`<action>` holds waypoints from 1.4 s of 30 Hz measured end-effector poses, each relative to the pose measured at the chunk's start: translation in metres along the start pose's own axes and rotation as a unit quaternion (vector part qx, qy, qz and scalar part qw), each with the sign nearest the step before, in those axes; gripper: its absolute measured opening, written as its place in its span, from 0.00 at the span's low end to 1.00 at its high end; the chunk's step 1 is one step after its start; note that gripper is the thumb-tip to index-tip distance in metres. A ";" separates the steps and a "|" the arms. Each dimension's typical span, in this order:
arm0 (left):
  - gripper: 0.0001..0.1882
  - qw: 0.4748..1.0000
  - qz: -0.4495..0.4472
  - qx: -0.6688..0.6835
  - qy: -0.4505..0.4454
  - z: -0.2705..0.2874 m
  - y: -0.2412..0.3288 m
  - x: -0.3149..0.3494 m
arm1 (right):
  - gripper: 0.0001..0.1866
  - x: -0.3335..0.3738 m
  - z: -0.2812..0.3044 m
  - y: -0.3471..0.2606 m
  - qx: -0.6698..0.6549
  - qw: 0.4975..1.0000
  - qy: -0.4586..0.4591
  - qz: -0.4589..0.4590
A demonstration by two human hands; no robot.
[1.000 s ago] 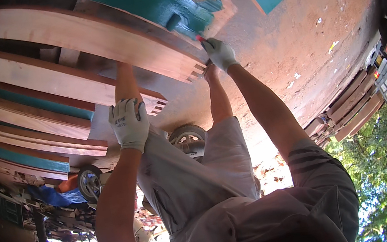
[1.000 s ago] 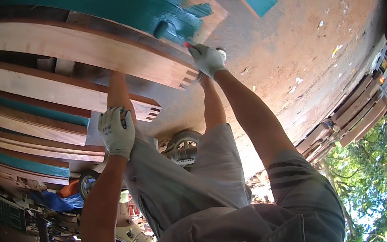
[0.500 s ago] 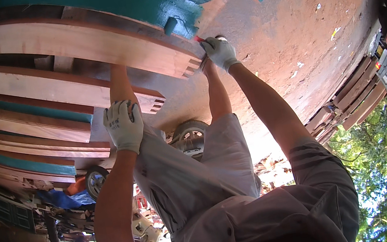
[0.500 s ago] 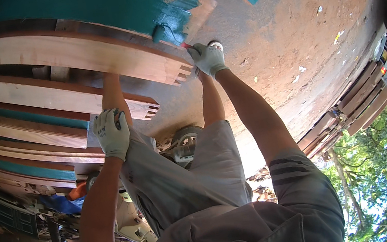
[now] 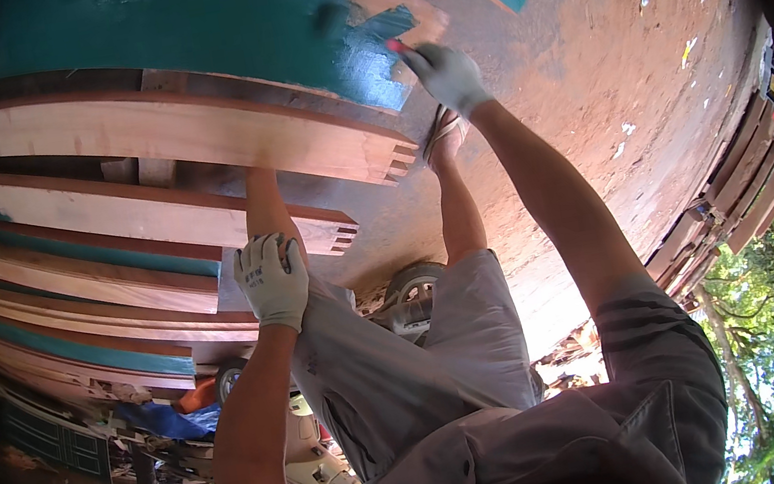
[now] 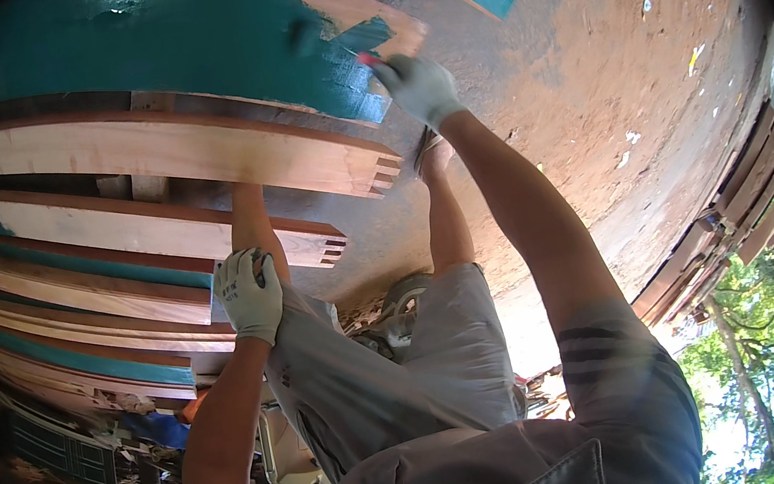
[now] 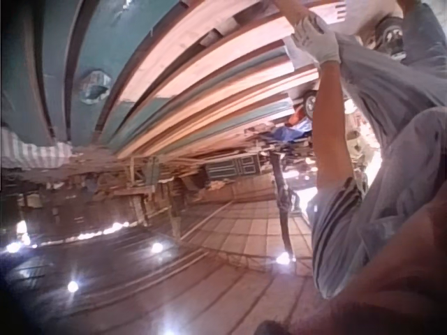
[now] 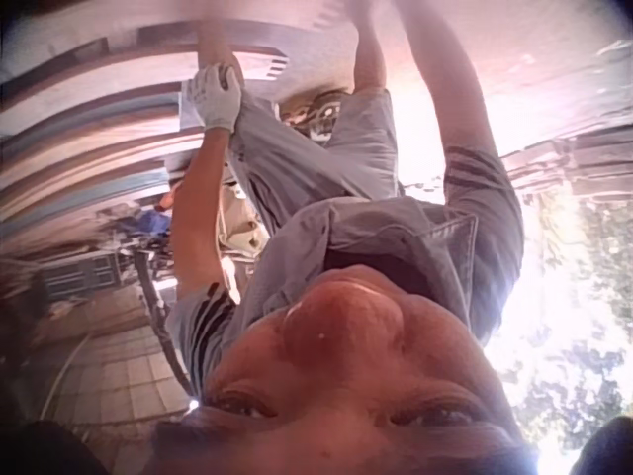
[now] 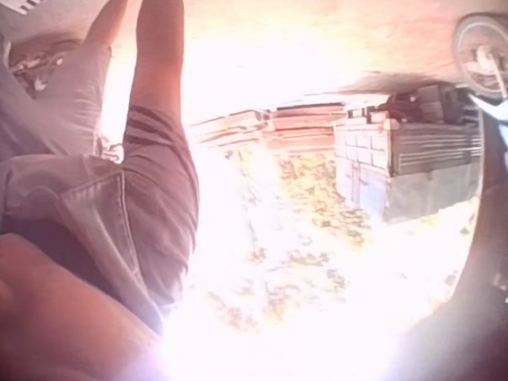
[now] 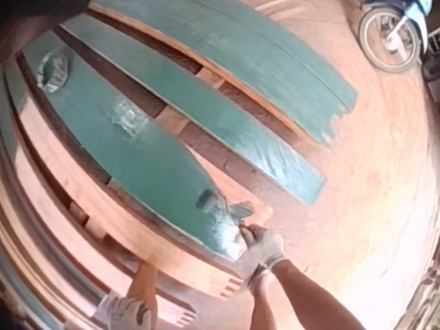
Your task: The person paints long wooden planks with green paint using a small roller. They repeatedly dip the roller into a paint can and apply paint along the length of each plank, moving between planks and occasionally stepping on them.
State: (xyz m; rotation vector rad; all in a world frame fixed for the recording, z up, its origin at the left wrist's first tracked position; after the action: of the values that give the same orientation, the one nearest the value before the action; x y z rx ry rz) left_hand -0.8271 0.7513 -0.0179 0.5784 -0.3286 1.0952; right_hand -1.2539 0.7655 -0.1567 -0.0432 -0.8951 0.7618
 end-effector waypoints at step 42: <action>0.14 1.000 0.008 0.021 -0.001 0.010 -0.004 -0.005 | 0.31 -0.013 0.057 0.056 0.078 0.995 -0.035 -0.045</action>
State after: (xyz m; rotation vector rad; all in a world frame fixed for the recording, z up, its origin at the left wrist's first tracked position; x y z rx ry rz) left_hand -0.8256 0.7406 -0.0138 0.6145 -0.3139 1.1196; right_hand -1.3324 0.7838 -0.1481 0.1609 -0.8952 0.7506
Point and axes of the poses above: each hand's wrist, its own x-axis away from the middle knuckle, its own z-axis out of the back of the hand, y = z × x, the point moved 4 cm from there along -x, towards the middle knuckle, and after that the axes turned 1 degree about -z, right-handed, at the moved point
